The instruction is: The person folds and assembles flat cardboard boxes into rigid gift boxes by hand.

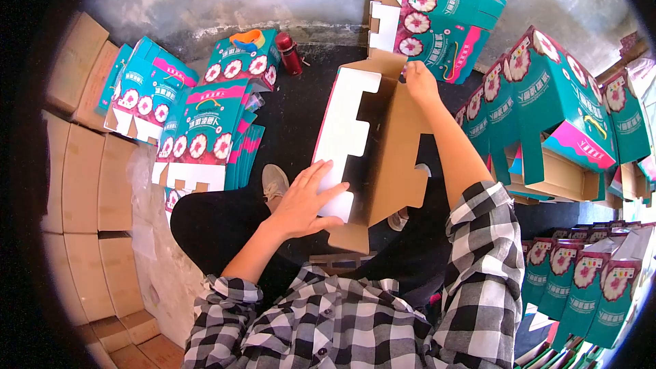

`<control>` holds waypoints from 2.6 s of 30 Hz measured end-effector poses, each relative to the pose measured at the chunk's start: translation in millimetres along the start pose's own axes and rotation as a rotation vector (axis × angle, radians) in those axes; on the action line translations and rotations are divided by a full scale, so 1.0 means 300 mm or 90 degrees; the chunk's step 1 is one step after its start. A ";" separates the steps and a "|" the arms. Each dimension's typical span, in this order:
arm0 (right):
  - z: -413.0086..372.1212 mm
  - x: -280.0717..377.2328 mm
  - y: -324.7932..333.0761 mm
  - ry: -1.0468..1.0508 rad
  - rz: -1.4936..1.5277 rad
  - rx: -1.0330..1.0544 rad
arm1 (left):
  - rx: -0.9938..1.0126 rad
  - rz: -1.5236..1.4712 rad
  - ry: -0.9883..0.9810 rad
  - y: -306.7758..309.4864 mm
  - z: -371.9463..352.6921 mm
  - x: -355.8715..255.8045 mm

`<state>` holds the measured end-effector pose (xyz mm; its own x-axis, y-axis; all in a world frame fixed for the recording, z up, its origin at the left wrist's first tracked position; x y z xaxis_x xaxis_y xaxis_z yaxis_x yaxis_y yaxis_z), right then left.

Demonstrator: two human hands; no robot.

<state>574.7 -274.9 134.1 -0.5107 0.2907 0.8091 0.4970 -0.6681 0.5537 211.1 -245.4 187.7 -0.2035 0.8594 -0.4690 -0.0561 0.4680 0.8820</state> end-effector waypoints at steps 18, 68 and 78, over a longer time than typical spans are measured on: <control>-0.143 0.116 -0.050 -0.005 -0.403 0.281 | -0.199 0.073 0.050 -0.170 -0.035 -0.174; -0.424 0.407 -0.188 0.387 -0.309 0.436 | -0.270 0.003 0.181 0.026 -0.013 0.136; -0.299 -0.115 -0.016 -0.201 0.038 0.092 | -0.214 -0.920 0.634 -0.151 -0.109 0.682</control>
<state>527.1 -343.1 86.1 -0.2463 0.4664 0.8496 0.6252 -0.5933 0.5070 140.0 -97.5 53.3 -0.2653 -0.6504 -0.7118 -0.8589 0.4948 -0.1320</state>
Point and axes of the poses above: each hand's wrist, its own z-axis towards the middle knuckle, its own y-axis out of the back of the hand, x = y × z, the point moved 9 cm from there along z, towards the middle knuckle, and after that the axes turned 15 degrees about y, right-handed, at the moved point
